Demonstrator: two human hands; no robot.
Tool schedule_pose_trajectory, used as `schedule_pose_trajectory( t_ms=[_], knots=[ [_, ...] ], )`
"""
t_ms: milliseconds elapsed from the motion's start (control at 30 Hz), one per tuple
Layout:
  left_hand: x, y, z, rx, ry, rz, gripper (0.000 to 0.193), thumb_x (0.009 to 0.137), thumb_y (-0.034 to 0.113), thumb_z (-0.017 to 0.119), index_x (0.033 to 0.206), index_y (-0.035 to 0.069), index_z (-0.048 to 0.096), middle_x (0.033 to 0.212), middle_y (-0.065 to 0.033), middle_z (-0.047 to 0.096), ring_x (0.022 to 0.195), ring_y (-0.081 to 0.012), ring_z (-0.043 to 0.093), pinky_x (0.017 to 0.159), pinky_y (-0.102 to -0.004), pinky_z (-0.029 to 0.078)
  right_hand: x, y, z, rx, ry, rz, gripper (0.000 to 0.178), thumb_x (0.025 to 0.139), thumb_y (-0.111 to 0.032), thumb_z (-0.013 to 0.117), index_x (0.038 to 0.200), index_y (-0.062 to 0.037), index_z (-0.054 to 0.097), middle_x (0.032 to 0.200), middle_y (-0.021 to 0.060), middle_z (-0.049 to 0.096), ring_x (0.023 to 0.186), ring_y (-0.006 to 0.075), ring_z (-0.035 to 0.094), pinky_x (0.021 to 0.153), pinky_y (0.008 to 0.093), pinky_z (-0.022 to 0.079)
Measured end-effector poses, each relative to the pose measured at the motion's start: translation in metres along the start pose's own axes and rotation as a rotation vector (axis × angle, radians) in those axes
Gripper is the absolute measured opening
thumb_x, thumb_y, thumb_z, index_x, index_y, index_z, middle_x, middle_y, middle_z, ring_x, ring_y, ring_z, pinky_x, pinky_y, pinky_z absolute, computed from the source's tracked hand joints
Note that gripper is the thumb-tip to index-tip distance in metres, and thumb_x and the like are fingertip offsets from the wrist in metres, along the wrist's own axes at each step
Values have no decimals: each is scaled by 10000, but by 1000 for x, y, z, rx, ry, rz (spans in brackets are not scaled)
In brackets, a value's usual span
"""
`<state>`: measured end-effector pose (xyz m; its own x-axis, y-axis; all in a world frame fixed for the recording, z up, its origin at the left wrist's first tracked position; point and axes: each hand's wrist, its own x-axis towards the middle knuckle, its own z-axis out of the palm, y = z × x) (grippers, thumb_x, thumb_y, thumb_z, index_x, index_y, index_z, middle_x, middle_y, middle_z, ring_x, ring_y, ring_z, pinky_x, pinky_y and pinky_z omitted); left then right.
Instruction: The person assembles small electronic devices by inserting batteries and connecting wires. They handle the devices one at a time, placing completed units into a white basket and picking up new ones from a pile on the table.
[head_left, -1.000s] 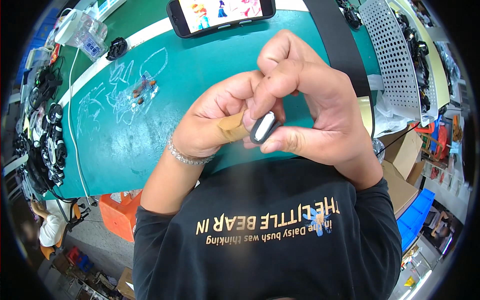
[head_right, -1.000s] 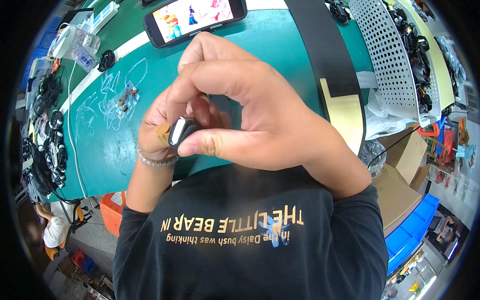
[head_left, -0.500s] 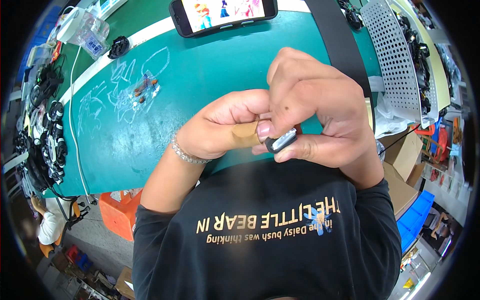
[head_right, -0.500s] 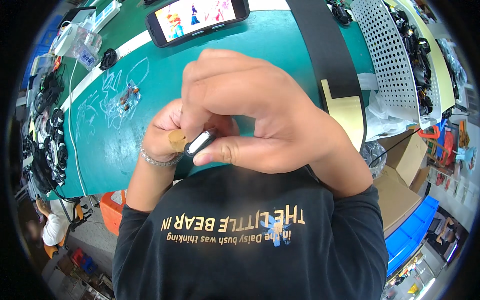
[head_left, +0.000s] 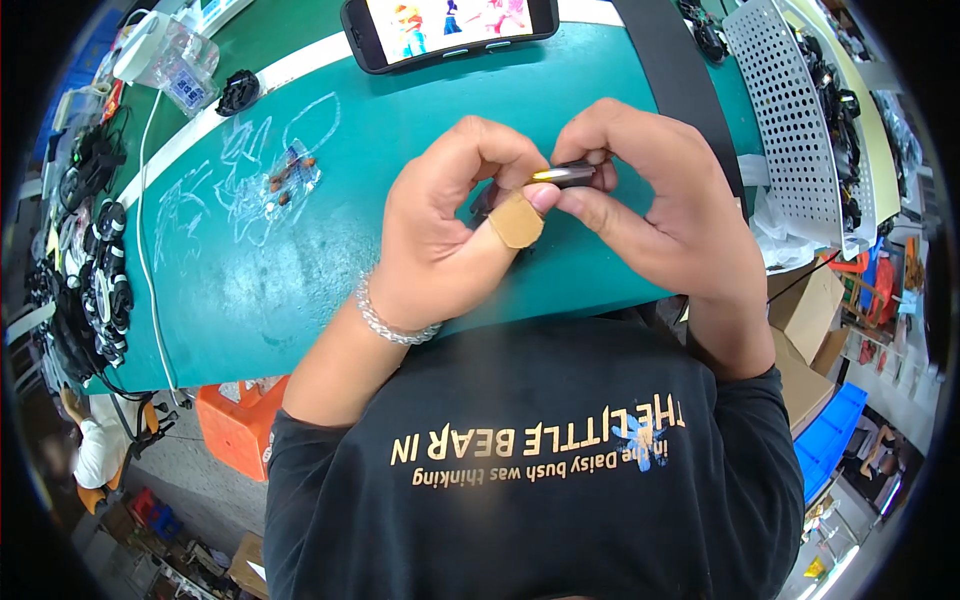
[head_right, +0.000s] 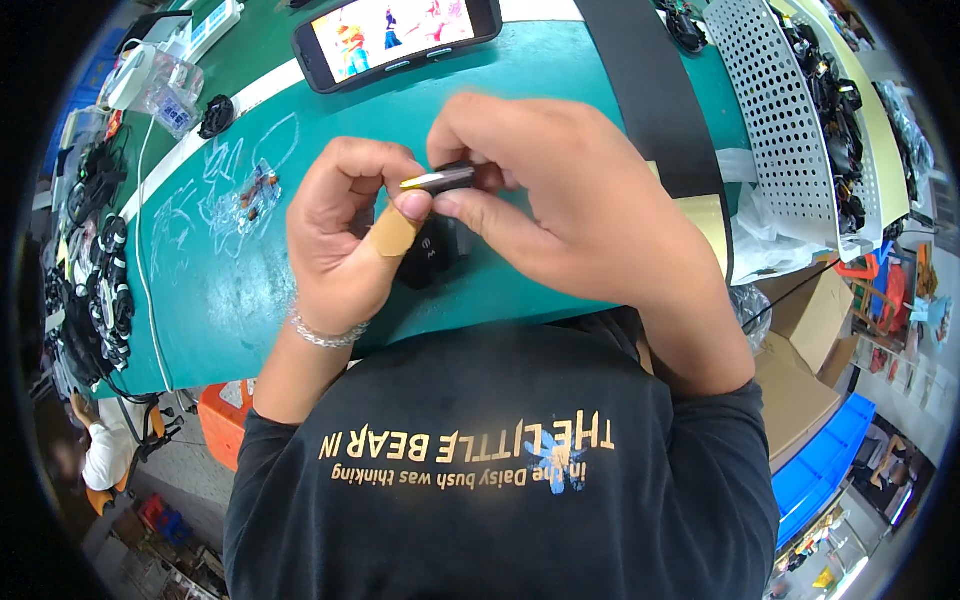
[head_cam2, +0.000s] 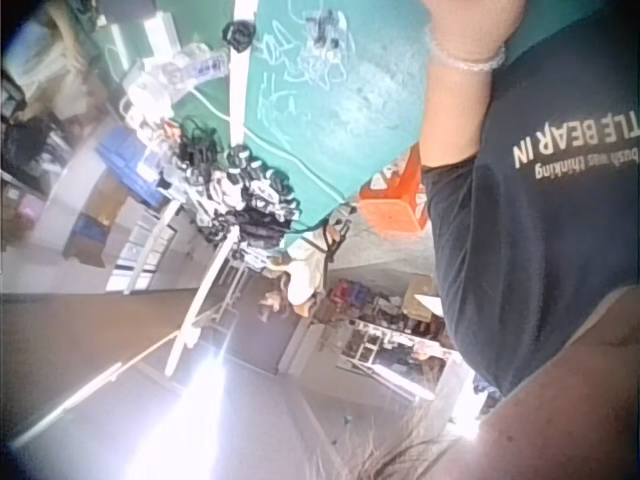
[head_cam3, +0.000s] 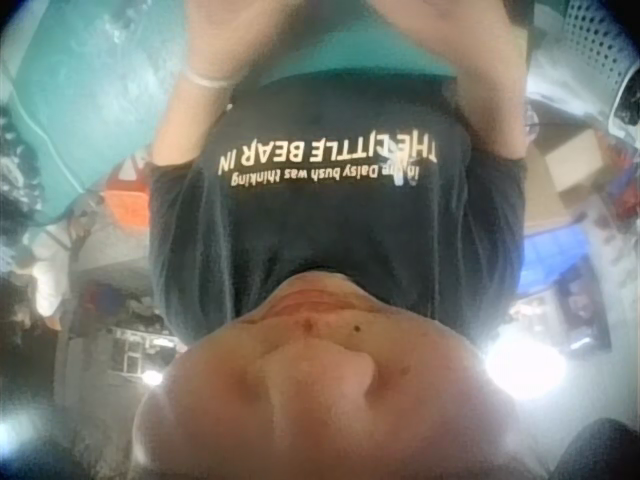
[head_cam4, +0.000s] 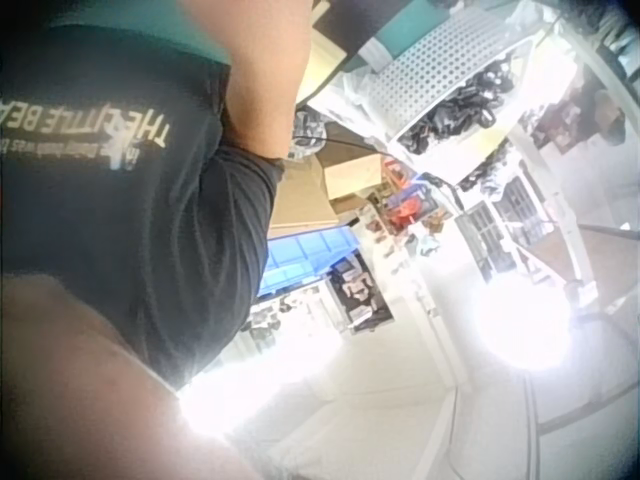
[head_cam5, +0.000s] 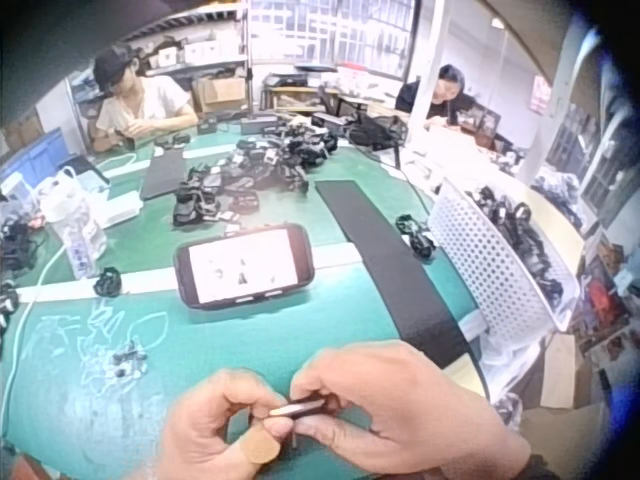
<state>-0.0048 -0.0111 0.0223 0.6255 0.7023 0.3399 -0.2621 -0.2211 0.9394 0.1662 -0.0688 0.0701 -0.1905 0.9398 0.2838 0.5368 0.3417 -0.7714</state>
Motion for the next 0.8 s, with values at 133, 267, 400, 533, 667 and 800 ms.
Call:
schedule_pose_trajectory(
  t_ms=[133,267,400,533,667,800],
  knots=[
    [0,-2,2,39,69,61,89,847,57,578,889,22,508,767,-10,535,704,-72,492,638,-213,410,3,4,2,-57,29,-83,119,756,-28,615,831,-6,525,686,90,535,580,207,531,530,287,417],
    [3,-3,-2,-86,118,-25,92,867,68,558,914,8,507,835,-64,557,727,-112,515,680,-242,423,2,6,7,-13,188,-83,84,778,-20,603,819,6,535,675,85,532,576,186,533,522,276,427],
    [6,-8,-3,-155,77,-35,65,857,55,555,892,12,522,832,-67,548,746,-113,509,682,-233,412,3,15,19,-66,329,-137,71,789,-4,591,843,13,549,674,83,542,551,167,516,510,262,419],
    [7,-9,-3,-115,91,37,43,822,20,582,844,17,545,831,-51,556,737,-111,513,666,-226,413,6,17,31,-16,406,-179,79,794,3,581,870,13,561,693,89,561,540,170,508,498,261,406],
    [4,-4,-4,-99,60,55,79,792,-2,611,823,21,542,793,-50,561,702,-115,513,636,-228,407,4,21,35,46,384,-230,69,815,2,558,884,12,560,710,94,571,561,203,524,514,281,415],
    [2,-9,-4,-28,47,153,126,763,-19,643,816,24,536,745,-48,565,629,-120,513,564,-230,410,2,24,42,196,359,-262,58,837,-5,537,889,15,555,728,105,573,581,238,534,536,301,421]
  ],
)
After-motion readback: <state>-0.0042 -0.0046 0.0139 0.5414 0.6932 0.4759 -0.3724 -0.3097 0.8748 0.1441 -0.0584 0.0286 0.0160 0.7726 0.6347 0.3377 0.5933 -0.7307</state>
